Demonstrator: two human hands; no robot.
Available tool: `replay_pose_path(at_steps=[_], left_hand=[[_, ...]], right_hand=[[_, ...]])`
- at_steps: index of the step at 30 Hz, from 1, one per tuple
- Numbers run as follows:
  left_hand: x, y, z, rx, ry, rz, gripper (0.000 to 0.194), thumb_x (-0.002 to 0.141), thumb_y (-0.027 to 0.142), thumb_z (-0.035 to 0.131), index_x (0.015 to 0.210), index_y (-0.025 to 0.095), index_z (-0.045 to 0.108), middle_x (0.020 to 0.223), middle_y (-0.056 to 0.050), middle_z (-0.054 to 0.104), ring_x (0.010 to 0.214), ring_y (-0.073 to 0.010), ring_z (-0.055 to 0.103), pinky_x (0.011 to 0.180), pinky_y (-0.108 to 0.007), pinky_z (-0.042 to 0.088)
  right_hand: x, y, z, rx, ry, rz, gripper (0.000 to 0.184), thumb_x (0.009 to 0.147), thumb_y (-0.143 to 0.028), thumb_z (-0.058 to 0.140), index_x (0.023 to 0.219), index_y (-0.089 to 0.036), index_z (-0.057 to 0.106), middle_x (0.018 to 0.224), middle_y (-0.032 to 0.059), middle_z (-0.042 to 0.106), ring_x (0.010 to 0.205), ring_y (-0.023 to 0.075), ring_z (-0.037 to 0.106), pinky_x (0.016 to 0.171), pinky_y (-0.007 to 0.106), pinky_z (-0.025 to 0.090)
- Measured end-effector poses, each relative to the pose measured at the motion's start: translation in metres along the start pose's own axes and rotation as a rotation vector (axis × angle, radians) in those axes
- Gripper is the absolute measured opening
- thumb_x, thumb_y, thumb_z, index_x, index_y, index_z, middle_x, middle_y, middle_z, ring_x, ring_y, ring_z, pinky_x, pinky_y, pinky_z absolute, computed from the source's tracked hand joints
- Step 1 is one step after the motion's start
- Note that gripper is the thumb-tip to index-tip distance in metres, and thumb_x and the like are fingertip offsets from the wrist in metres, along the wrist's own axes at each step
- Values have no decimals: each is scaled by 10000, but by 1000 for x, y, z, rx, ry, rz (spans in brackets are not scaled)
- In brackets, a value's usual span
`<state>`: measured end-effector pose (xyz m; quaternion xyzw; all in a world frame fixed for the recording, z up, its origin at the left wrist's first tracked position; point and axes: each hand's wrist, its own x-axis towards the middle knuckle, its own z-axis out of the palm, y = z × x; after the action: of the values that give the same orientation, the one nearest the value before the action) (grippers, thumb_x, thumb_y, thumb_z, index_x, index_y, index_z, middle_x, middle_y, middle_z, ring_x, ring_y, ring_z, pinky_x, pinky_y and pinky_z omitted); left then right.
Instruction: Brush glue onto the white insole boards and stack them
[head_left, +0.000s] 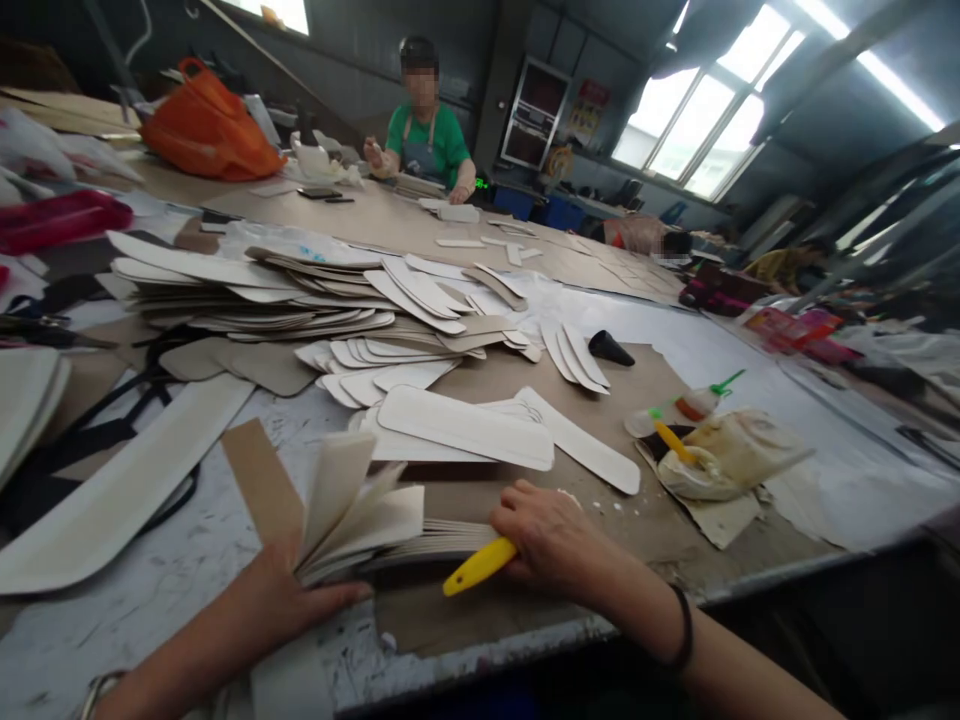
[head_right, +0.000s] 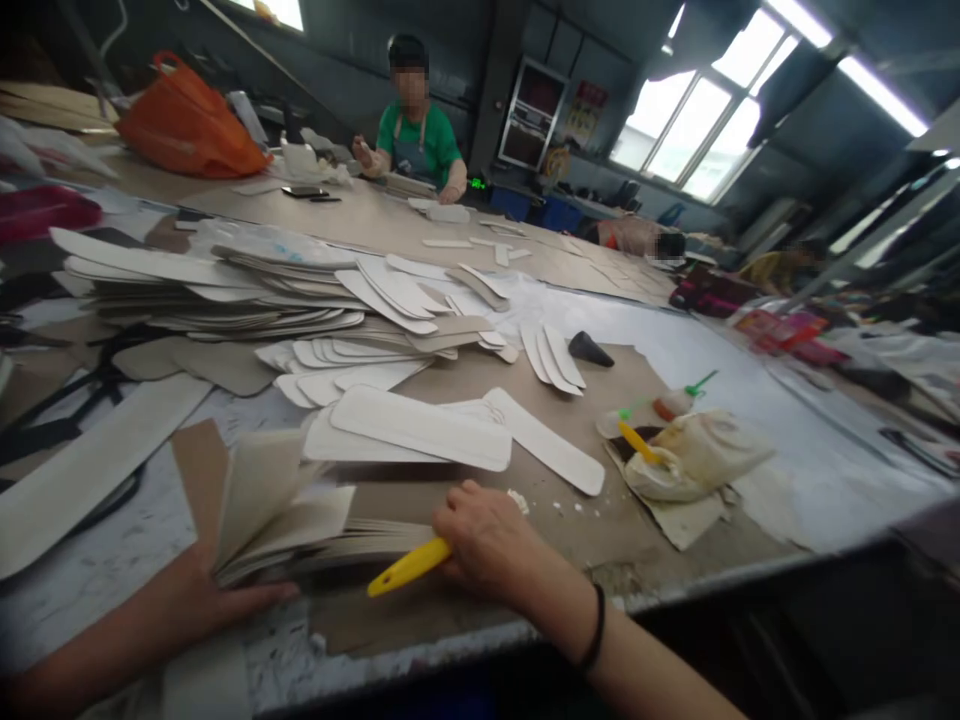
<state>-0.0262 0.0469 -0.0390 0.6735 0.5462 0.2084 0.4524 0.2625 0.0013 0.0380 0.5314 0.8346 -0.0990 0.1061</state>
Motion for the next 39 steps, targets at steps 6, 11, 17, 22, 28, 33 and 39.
replay_pose_path(at_steps=[6,11,17,22,28,33,39], left_hand=[[1,16,10,-13,-58,143,331,712,444,630,956,225,675,891,0,752,838,-237,675,741,-234,499],[6,16,9,-30,-33,144,290,669,441,646,876,243,692,814,28,746,777,-234,667,723,-238,503],[11,14,8,-2,-64,118,341,673,481,635,900,231,685,829,8,747,799,-251,663,750,-265,506],[-1,34,9,-164,-101,-183,420,626,601,661,765,204,665,606,-7,649,563,-197,571,494,-252,456],[-13,54,21,-506,-232,-553,485,512,609,776,549,170,571,374,78,380,391,-58,262,389,-174,232],[-14,40,27,-525,-293,-568,491,595,591,729,449,191,484,345,49,413,358,-89,345,410,-221,291],[-19,32,19,-552,-395,-516,434,649,540,628,409,200,504,419,11,524,483,-129,458,527,-229,344]], right_hand=[[-44,16,3,51,103,189,321,737,-367,703,980,-173,622,969,94,611,917,262,539,742,343,434],[-79,45,33,405,166,418,405,767,-297,680,1139,-168,588,1060,104,605,973,259,572,856,386,444],[-62,50,60,662,299,451,241,742,-327,699,916,-201,591,902,31,628,831,205,590,758,312,462],[-48,52,45,534,170,463,341,764,-536,643,753,-202,577,694,-10,595,651,173,557,572,259,378],[-42,64,24,526,123,484,378,808,-571,548,789,-195,578,761,30,611,709,206,570,614,281,389],[-50,36,5,634,577,600,374,934,-504,273,766,-239,478,694,27,527,658,198,521,633,311,423],[-30,-36,6,1068,625,400,522,901,-669,223,878,-245,526,708,11,512,648,177,511,563,277,436]])
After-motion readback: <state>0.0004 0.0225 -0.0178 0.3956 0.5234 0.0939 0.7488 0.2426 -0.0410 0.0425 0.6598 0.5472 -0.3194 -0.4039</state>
